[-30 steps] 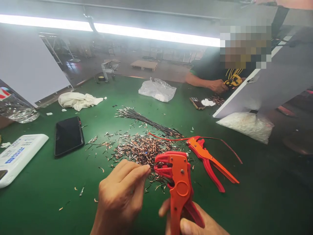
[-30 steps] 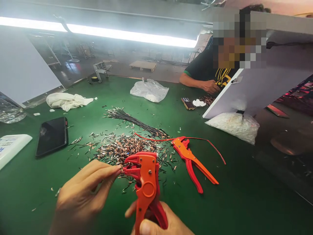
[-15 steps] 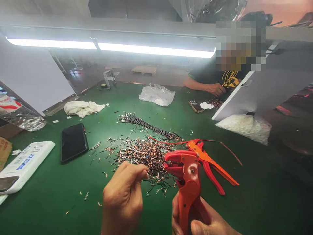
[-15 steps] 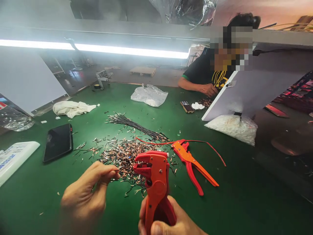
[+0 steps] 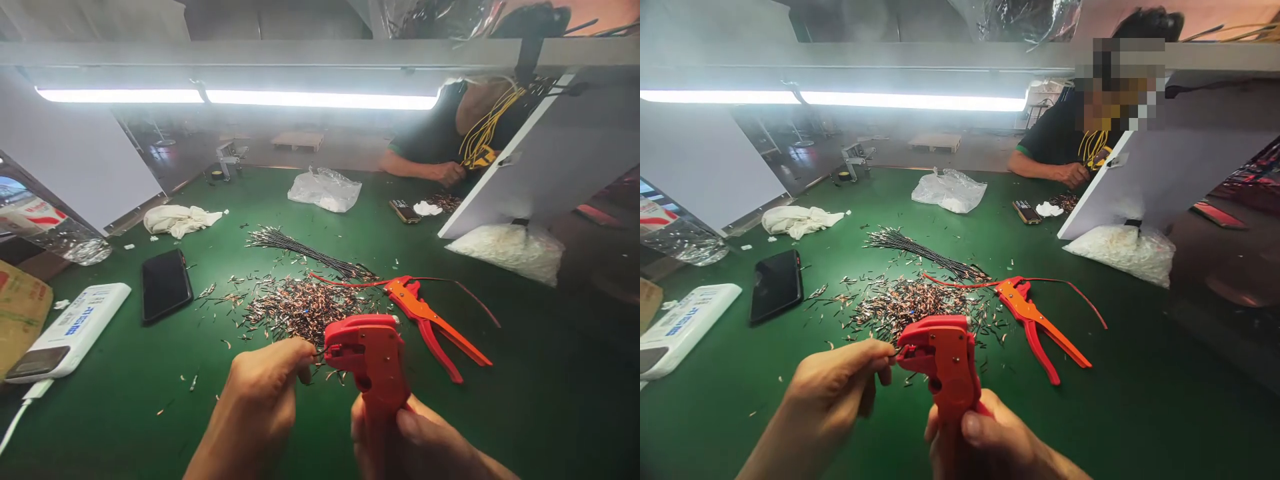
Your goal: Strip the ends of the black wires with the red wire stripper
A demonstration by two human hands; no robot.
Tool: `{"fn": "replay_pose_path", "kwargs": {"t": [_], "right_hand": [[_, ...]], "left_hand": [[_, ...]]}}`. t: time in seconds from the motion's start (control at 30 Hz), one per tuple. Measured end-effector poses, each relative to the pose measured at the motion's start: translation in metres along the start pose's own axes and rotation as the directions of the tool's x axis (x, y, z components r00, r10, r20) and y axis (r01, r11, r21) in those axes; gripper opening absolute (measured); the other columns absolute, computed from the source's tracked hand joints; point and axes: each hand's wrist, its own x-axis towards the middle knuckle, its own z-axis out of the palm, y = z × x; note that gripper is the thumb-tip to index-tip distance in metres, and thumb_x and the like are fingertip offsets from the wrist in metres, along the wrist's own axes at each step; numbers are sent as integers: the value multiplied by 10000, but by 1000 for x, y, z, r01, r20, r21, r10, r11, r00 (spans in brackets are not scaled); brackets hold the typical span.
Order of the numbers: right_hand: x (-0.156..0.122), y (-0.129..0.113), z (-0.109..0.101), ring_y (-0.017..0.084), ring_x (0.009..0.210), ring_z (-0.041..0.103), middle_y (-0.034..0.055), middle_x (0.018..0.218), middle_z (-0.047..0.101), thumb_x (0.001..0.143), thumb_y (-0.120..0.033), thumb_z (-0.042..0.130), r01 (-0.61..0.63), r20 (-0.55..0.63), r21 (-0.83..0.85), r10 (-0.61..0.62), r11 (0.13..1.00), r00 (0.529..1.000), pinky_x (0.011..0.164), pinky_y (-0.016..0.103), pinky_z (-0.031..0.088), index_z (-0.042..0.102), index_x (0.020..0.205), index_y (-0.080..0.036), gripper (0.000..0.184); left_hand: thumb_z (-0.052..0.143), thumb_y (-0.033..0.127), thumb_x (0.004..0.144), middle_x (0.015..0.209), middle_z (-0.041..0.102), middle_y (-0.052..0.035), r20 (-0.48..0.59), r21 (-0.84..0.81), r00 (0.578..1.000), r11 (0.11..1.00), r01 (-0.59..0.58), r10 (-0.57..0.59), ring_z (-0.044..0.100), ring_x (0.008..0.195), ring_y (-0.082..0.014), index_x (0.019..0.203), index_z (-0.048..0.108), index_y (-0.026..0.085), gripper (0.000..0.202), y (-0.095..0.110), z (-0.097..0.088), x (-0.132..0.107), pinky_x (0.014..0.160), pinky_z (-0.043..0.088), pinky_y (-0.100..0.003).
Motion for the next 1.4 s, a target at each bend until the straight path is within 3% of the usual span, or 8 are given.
{"fn": "replay_pose_path", "kwargs": {"t": [0.1, 0.3, 0.47, 0.63, 0.9, 1.1, 1.2, 1.4], "right_hand": [[-6, -4, 6, 120, 612, 568, 42, 744, 633, 823, -576, 711, -3, -12, 78, 4, 997, 1000, 616, 231, 454, 677, 1059, -115, 519], [-9, -5, 10, 124, 638, 584, 49, 758, 646, 824, -513, 734, -16, -21, 82, 17, 996, 1000, 620, 226, 452, 670, 1074, -104, 484], [-4, -6, 11, 130, 595, 600, 53, 720, 656, 836, -475, 713, -29, -26, 90, 32, 996, 999, 583, 229, 467, 640, 1047, -102, 435], [1, -8, 12, 119, 547, 572, 59, 683, 646, 800, -515, 721, -58, -15, 33, 58, 998, 998, 555, 223, 464, 642, 983, -80, 478], [1, 1, 8, 116, 549, 559, 60, 665, 638, 827, -521, 671, -20, 57, 31, 18, 999, 998, 554, 207, 442, 654, 994, -68, 483], [0, 0, 10, 119, 580, 543, 51, 656, 611, 844, -538, 638, -10, 123, 120, -5, 993, 992, 611, 213, 450, 674, 990, -67, 495], [-1, -2, 12, 118, 577, 532, 42, 651, 598, 837, -552, 649, -8, 122, 129, -8, 992, 992, 614, 214, 446, 674, 966, -74, 496], [0, -7, 17, 100, 624, 552, 41, 730, 626, 818, -486, 721, -15, 156, 73, 4, 997, 988, 639, 198, 433, 681, 926, -71, 430]], "left_hand": [[354, -23, 829, 588, 598, 44, 67, -12, 998, 1000, -13, 14, 504, 401, -40, 798, 639, 169, 345, 1, -11, 0, 416, 418, -127], [395, 16, 875, 567, 614, 48, 22, 106, 997, 991, -77, 75, 586, 461, -63, 802, 656, 182, 318, 5, -28, 5, 463, 454, -134], [453, 98, 945, 586, 593, 86, 0, 180, 1000, 983, 30, -30, 551, 440, -71, 1103, 600, 218, 247, 0, -22, -3, 450, 438, -140], [427, 120, 967, 617, 521, 67, 63, 211, 996, 976, 53, -68, 495, 499, -85, 835, 538, 228, 203, 0, -20, -7, 486, 415, -174], [396, 68, 945, 666, 551, 46, -13, 240, 999, 970, 42, -40, 537, 597, -88, 791, 529, 214, 251, 4, -19, -6, 559, 406, -185], [421, 131, 978, 566, 517, 78, 11, 141, 997, 987, 72, -75, 482, 488, -68, 754, 536, 220, 268, 8, -20, -6, 497, 374, -169], [404, 215, 1027, 522, 442, 89, 29, 21, 982, 983, 185, -185, 418, 445, -73, 800, 564, 230, 278, 4, -22, -8, 449, 341, -172], [364, 329, 1055, 554, 310, 104, 201, -193, 939, 929, 315, -277, 302, 437, -91, 1012, 548, 255, 203, -1, -15, -15, 387, 241, -195]]}}
